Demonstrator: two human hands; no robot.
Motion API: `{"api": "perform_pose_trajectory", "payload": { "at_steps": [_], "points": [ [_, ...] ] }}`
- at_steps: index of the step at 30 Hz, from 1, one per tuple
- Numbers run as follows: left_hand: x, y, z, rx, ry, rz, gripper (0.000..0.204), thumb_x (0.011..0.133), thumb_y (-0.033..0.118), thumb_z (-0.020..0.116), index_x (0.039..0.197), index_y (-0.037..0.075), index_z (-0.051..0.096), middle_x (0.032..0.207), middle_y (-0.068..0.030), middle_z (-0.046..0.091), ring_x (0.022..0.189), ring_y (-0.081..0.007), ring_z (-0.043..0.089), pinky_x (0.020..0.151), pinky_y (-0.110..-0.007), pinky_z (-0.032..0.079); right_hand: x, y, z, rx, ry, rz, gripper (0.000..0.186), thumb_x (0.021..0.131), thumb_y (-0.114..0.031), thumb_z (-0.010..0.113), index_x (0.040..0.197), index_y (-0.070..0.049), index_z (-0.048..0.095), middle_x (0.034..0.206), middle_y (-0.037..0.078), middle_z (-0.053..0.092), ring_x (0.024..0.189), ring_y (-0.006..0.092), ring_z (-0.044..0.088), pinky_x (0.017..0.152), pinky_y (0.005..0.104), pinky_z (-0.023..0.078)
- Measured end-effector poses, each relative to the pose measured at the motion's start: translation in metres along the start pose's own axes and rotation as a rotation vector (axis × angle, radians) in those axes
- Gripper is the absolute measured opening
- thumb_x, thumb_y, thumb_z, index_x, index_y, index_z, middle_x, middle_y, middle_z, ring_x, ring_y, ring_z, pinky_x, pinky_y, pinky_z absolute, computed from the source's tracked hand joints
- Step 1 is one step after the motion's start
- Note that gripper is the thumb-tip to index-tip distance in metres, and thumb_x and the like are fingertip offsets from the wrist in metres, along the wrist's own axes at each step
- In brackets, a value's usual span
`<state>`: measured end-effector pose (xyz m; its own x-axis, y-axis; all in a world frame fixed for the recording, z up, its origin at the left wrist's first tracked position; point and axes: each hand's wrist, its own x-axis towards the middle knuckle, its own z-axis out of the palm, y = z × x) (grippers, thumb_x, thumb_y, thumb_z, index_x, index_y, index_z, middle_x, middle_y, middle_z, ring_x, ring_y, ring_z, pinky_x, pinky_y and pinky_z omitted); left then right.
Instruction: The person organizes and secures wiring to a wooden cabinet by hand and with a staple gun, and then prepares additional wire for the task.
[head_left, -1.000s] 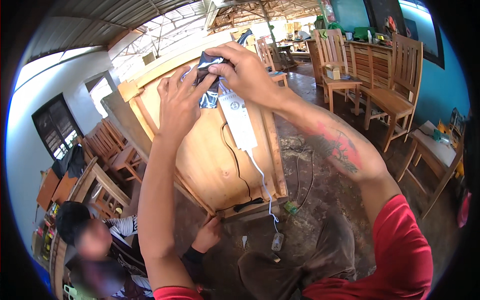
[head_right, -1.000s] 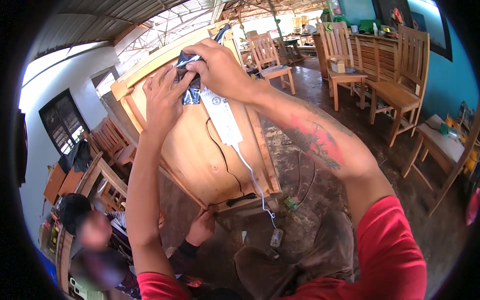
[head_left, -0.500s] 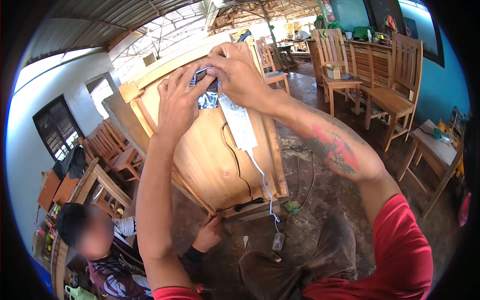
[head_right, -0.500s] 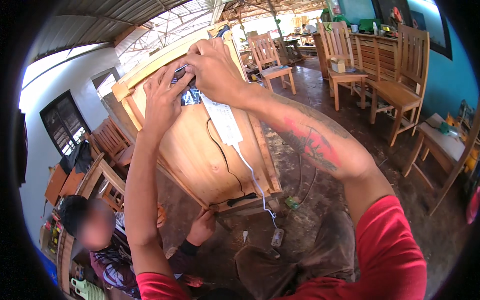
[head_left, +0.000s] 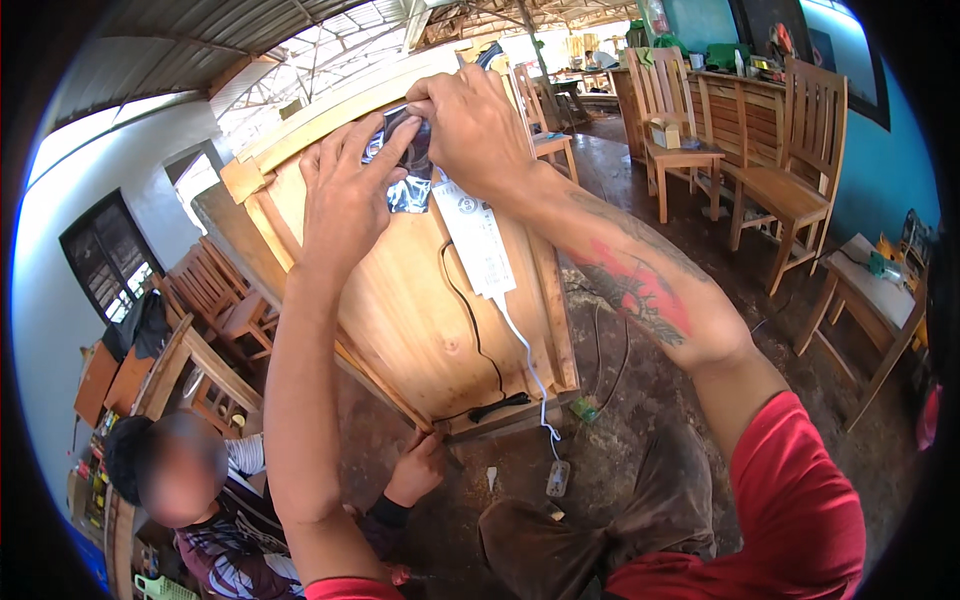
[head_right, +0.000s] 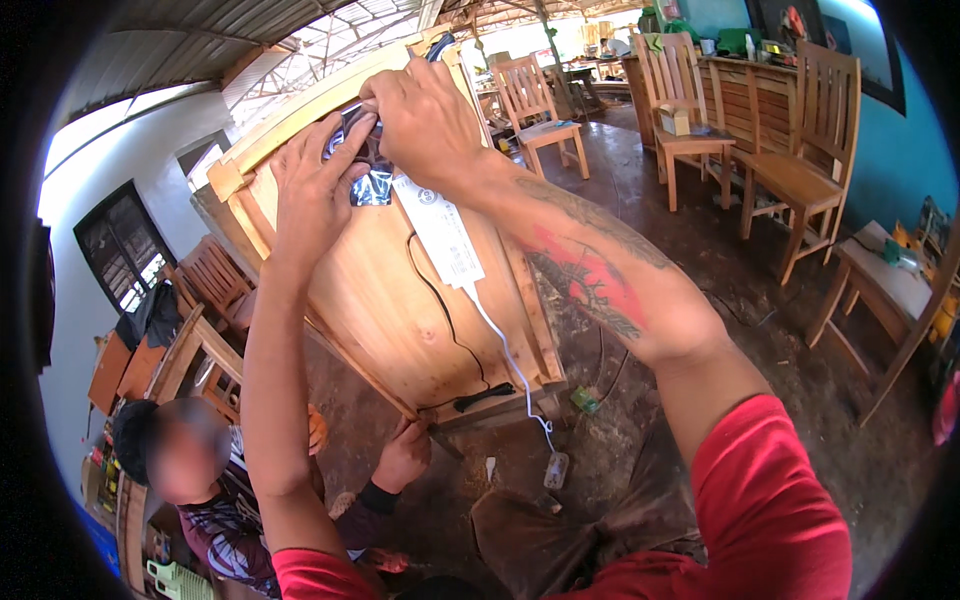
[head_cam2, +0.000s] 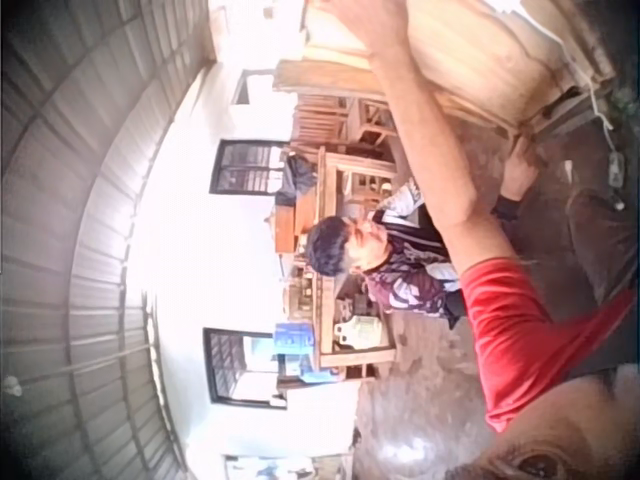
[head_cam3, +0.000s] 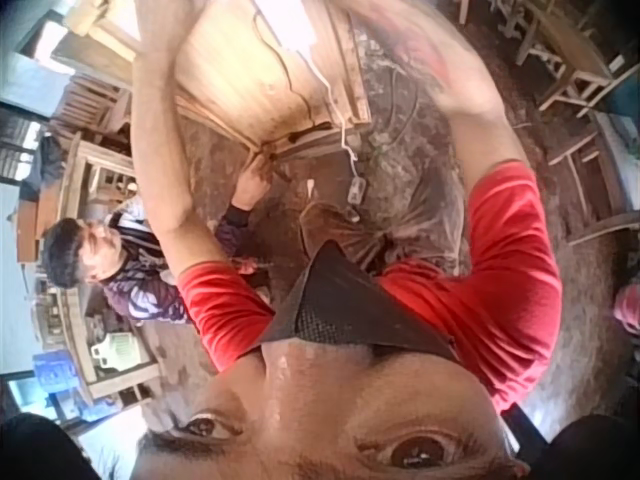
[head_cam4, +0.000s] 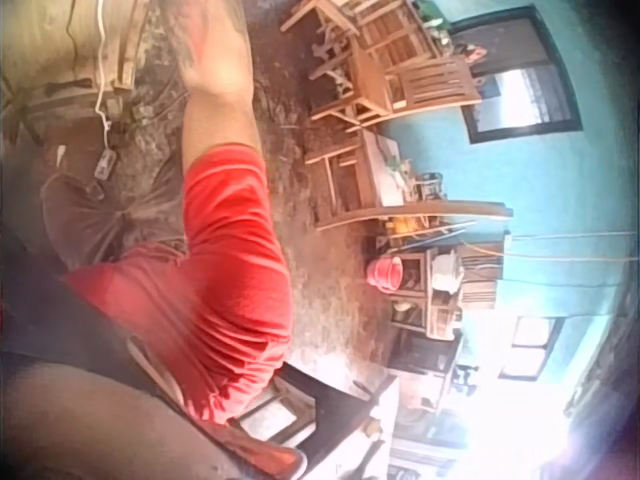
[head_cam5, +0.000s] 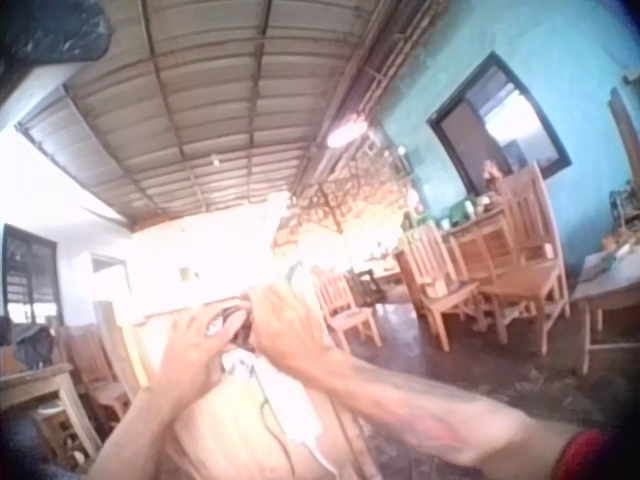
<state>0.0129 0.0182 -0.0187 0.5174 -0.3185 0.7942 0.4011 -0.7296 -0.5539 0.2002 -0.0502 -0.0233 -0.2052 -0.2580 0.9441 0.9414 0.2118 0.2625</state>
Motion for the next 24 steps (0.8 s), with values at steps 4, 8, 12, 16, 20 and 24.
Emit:
{"api": "perform_pose_trajectory", "payload": {
  "at_steps": [4,8,12,16,20,24],
  "points": [
    [-0.003,-0.002,0.002,0.023,0.019,0.009,0.065,0.085,0.015,0.08,0.146,0.023,0.062,0.138,-0.0067,0.062,0.126,-0.0282,0.056,0.105,-0.047,0.039,0.005,-0.008,0.001,-0.059,0.034,0.098,0.013,0.091,-0.008,0.074,0.102,-0.006,0.068,0.09,0.009,0.073,0.086,0.0321,0.064,0.08,0.0412,0.047],
    [0.0,-0.001,0.004,0.015,0.037,0.025,0.069,0.085,0.014,0.08,0.15,0.021,0.058,0.139,-0.0061,0.061,0.126,-0.0274,0.057,0.104,-0.046,0.04,0.003,0.004,0.001,0.022,0.008,0.081,0.018,0.088,-0.008,0.073,0.103,-0.004,0.064,0.088,0.017,0.07,0.085,0.0386,0.063,0.081,0.0466,0.048],
    [-0.001,-0.002,0.006,-0.012,0.058,0.024,0.071,0.085,0.013,0.079,0.151,0.021,0.056,0.141,-0.0055,0.06,0.125,-0.0257,0.057,0.103,-0.044,0.04,0.003,0.004,-0.005,0.099,-0.073,0.108,0.026,0.082,-0.003,0.075,0.105,-0.003,0.063,0.092,0.019,0.069,0.084,0.0406,0.063,0.081,0.0472,0.048],
    [0.0,-0.001,0.002,-0.002,0.028,0.032,0.07,0.085,0.012,0.079,0.151,0.02,0.057,0.141,-0.0057,0.06,0.125,-0.0249,0.057,0.102,-0.043,0.04,0.003,-0.004,-0.003,0.052,-0.069,0.152,0.036,0.075,-0.001,0.074,0.109,-0.004,0.061,0.091,0.019,0.069,0.085,0.0395,0.063,0.081,0.0467,0.048],
    [0.003,0.0,-0.001,-0.003,-0.015,0.009,0.068,0.086,0.013,0.079,0.15,0.018,0.058,0.139,-0.0059,0.061,0.125,-0.0255,0.057,0.101,-0.043,0.041,-0.001,-0.005,-0.004,0.073,-0.093,0.253,0.023,0.092,-0.019,0.071,0.107,-0.003,0.065,0.099,0.018,0.066,0.094,0.0376,0.063,0.085,0.0482,0.05],
    [0.01,0.008,-0.002,0.138,-0.078,-0.017,0.061,0.089,0.016,0.079,0.147,0.016,0.061,0.13,-0.0074,0.062,0.121,-0.0255,0.058,0.099,-0.043,0.041,0.006,0.008,-0.002,0.069,-0.041,0.269,0.023,0.088,-0.018,0.074,0.102,-0.004,0.063,0.092,0.022,0.064,0.09,0.0431,0.062,0.08,0.0539,0.05]
  ]
}}
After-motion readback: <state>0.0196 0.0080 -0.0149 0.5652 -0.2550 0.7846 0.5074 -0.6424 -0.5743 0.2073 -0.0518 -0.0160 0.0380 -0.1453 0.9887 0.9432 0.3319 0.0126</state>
